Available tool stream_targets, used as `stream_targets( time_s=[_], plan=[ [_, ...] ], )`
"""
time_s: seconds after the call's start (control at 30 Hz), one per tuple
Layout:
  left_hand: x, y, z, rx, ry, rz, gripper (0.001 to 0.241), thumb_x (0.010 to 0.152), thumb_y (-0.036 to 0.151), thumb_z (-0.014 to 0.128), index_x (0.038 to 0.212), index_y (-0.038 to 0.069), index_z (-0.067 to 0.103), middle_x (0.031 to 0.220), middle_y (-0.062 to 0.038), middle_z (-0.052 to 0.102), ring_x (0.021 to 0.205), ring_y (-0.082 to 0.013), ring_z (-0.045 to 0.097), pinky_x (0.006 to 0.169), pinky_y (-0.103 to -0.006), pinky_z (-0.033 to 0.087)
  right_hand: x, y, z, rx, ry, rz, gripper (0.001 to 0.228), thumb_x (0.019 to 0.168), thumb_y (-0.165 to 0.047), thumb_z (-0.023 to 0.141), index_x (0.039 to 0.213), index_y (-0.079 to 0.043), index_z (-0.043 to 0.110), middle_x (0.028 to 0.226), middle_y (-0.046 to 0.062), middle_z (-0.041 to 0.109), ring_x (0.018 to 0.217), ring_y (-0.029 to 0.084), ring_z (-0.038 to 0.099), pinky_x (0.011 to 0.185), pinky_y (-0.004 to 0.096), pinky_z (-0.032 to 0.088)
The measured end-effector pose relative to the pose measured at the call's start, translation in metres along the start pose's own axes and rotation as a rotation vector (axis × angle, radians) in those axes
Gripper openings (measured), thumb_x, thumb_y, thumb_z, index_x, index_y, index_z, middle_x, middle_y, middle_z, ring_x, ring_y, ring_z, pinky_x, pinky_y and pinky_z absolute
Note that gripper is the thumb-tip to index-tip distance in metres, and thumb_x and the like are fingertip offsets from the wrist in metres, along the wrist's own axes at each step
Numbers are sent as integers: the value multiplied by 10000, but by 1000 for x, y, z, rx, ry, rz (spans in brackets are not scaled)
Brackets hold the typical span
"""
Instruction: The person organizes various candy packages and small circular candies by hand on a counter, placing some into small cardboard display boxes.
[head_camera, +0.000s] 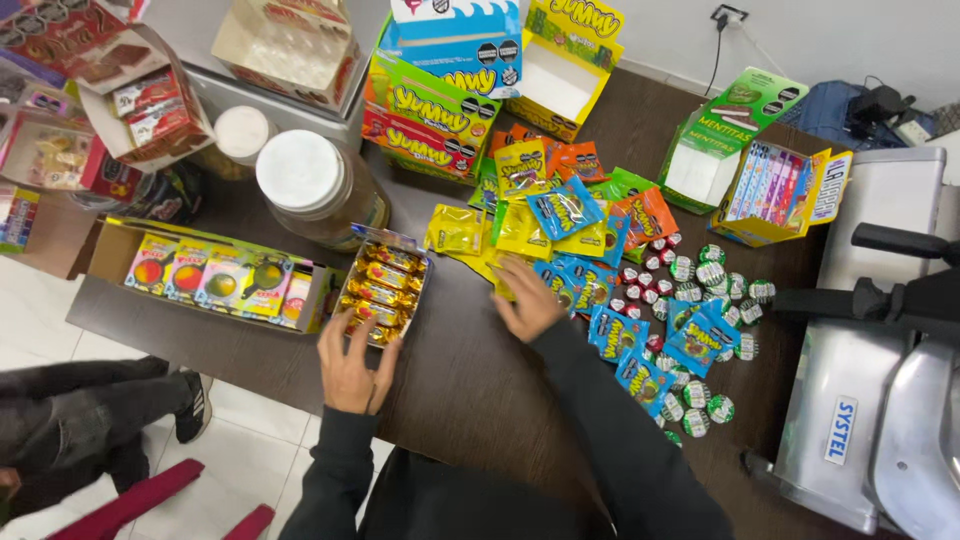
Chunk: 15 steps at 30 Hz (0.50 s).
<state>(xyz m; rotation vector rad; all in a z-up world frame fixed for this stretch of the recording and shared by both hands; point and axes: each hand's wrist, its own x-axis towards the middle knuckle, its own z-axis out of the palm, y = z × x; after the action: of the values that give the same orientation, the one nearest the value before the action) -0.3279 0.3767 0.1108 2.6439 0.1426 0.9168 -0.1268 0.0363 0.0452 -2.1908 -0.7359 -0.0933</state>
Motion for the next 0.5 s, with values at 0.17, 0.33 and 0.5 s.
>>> stream_targets(
  time_s=[0.17,0.33,0.5],
  plan=[
    [8,8,-12,-121,-161,-81,564,1073,395,1005,1566,159,866,1737,-228,694,1679,-547,646,1386,-716,524,108,23,77,-373,-309,-87,826,1171,-483,861,1893,-169,609,1971,140,558,1927,456,350,1550,706,320],
    [8,-13,-14,-148,-237,-150,580,1099,442,970,1588,157,844,1804,-258,633,1713,-548,599,1362,-746,552,133,30,95,-568,-559,-10,1108,1089,-724,884,1994,-295,409,2118,140,250,1923,564,190,1547,753,196],
    [4,-29,-14,-185,-347,-340,619,1112,490,915,1649,199,810,1892,-232,560,1693,-552,575,1227,-745,632,104,17,94,-493,-509,-59,887,1038,-447,1001,1785,-166,615,1946,216,523,1761,591,485,1388,753,518]
  ],
)
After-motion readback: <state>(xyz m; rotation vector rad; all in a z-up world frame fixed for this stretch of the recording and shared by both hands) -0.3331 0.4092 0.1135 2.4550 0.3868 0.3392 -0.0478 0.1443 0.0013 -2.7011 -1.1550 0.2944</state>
